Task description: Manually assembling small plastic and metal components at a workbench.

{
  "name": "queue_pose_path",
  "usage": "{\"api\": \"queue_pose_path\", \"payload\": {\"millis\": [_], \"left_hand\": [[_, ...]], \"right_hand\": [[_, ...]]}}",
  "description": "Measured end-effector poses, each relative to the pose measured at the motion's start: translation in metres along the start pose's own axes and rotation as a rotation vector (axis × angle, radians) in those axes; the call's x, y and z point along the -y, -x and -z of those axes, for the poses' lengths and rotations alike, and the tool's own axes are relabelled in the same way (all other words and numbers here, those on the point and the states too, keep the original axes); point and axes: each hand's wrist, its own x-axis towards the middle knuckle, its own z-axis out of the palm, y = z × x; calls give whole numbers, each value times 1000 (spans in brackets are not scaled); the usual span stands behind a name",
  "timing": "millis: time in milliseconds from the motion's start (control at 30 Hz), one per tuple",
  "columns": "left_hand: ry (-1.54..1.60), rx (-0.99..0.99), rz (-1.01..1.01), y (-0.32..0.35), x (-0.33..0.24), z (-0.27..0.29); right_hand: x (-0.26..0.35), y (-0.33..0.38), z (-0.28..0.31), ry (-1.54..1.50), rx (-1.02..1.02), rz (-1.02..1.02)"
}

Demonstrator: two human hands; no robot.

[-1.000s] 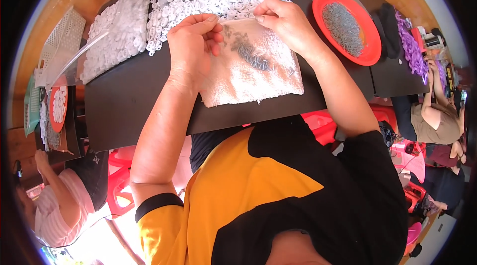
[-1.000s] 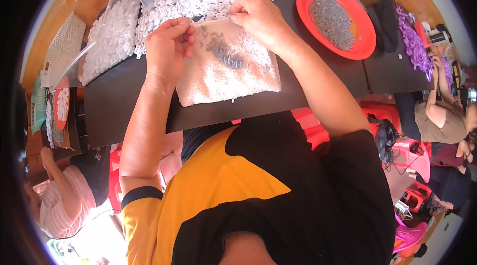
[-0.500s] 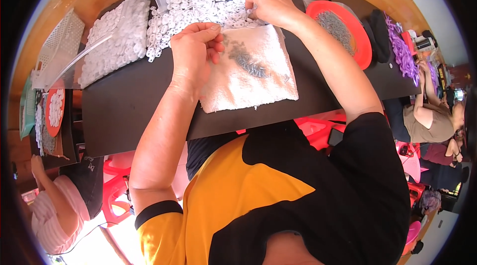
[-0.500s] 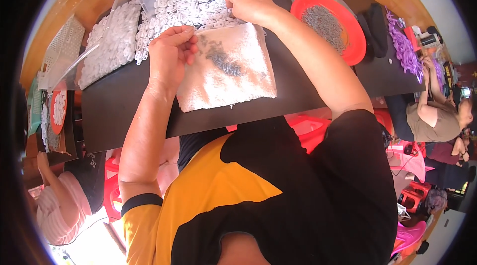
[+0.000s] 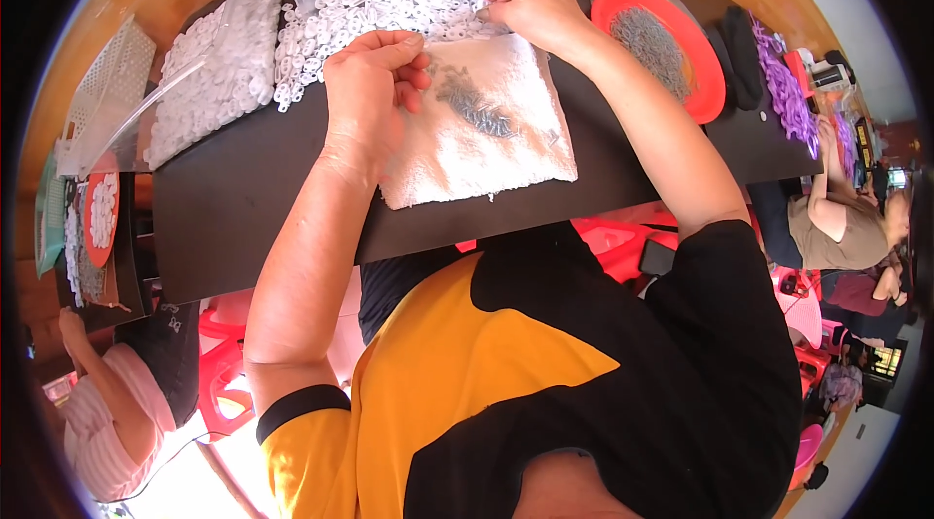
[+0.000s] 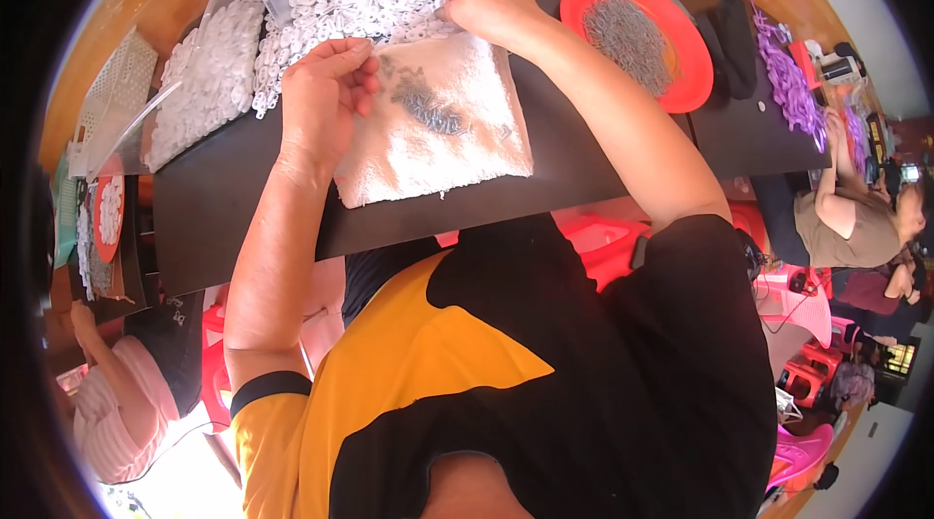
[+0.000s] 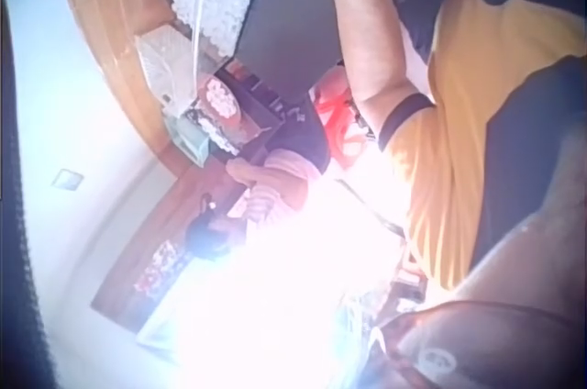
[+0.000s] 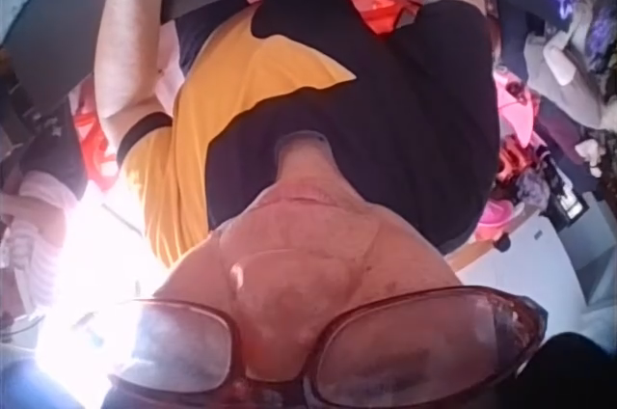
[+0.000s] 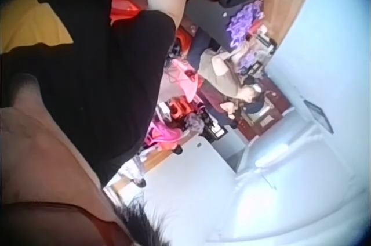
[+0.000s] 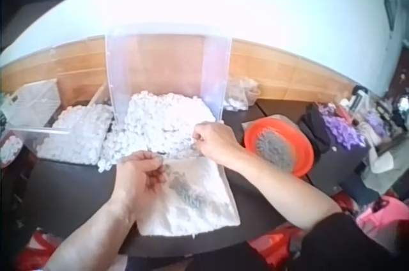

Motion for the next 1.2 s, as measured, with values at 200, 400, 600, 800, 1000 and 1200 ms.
{"api": "queue_pose_path", "payload": {"millis": [200,400,600,800,1000,1200], "left_hand": [[34,-3,-7,0,0,-2],[9,-5,-7,1,-1,-2],[-1,6,-16,2,-2,-1],[-15,4,-21,1,-1,-2],[-5,18,-30,1,0,-1],[34,44,-36,-1,1,1]], "right_hand": [[17,15,15,-55,62,-26],[15,36,16,17,86,84],[15,42,25,29,42,26],[25,43,18,121,72,168],[26,47,14,241,142,252],[29,50,15,160,162,276]]}}
